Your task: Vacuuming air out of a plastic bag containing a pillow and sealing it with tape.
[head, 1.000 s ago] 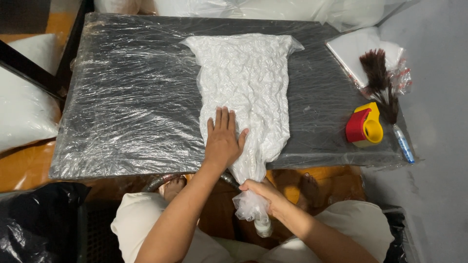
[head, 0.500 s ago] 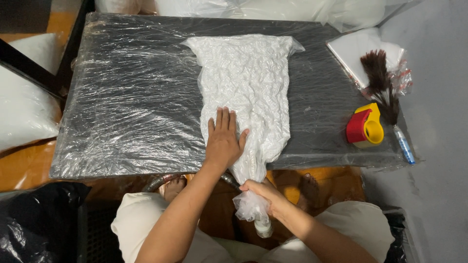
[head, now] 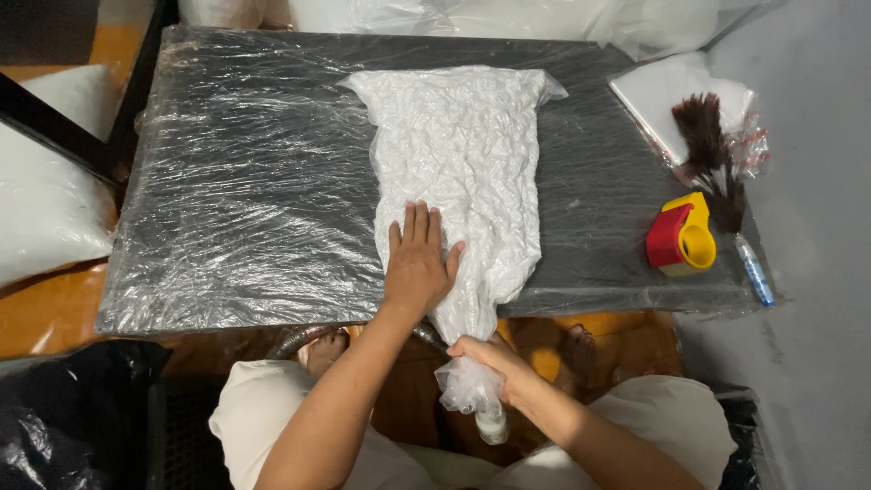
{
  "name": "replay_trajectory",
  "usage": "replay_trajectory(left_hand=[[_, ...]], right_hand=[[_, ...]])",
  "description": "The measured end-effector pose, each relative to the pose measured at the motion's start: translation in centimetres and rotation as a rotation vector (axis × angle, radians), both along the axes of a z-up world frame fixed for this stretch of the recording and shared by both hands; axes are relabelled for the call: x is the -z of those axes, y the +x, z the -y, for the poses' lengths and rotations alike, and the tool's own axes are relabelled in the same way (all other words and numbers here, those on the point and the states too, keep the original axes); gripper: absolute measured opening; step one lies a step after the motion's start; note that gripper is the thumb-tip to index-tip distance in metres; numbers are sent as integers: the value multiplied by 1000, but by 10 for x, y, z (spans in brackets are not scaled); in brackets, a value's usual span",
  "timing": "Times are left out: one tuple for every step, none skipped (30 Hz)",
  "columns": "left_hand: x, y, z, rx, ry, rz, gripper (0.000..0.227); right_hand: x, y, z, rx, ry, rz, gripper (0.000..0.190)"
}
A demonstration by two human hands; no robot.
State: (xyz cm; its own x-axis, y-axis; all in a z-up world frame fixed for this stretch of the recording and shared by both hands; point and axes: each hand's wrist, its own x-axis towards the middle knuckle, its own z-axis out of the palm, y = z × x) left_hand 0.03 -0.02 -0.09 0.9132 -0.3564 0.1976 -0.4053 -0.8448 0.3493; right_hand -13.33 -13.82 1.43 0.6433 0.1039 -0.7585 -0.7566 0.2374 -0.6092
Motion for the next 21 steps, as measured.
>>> replay_trajectory(left_hand=[[0,0,0,0,-5,-14,73],[-1,0,0,2,-11,-29,73],[0,0,0,3,-11,-29,73],[0,0,0,2,1,-22,73],[1,0,0,2,12,-14,73],[1,0,0,1,12,-15,73],[1,0,-1,3,18,-10,73],[0,0,0,4,23,-5,73],[0,0,0,4,23,-5,73],[1,0,0,-1,10,12,73],[1,0,0,-5,-3,29,72],[1,0,0,-5,-3,29,72],[1,0,0,-2,-6,14,72],[1,0,0,1,-9,-1,73],[0,0,0,1,-9,-1,73],[0,0,0,1,-1,-16,73],[-1,0,0,0,7,-31,73],[-1,0,0,0,6,-31,73],[-1,0,0,2,17,-38,73],[-1,1,0,5,29,-46,73],[-2,1,-1,4,29,-45,73]], right_hand=[[-2,1,-2,19,-12,-18,35],[-4,1,-3,39,-24,-39,45],[-5,0,-3,40,-23,-39,45],[-6,0,-2,35,-23,-47,45],[-7,0,-2,29,-22,-55,45],[-7,-1,-2,29,-22,-55,45],[-7,-1,-2,32,-14,-50,43],[-8,-1,-1,35,-6,-44,41],[-8,0,-1,35,-7,-44,41],[-8,0,-2,41,3,-39,41],[-7,0,-2,47,13,-34,41],[-7,0,-2,47,13,-35,41],[-6,0,-3,54,7,-41,45],[-6,0,-3,60,1,-47,49],[-6,1,-3,60,0,-47,49],[-7,1,-3,49,-3,-42,49],[-7,1,-3,38,-7,-37,49],[-8,1,-3,38,-7,-36,49],[-9,1,-3,35,-9,-37,48],[-10,1,-4,33,-11,-38,48],[-10,1,-4,32,-11,-38,48]])
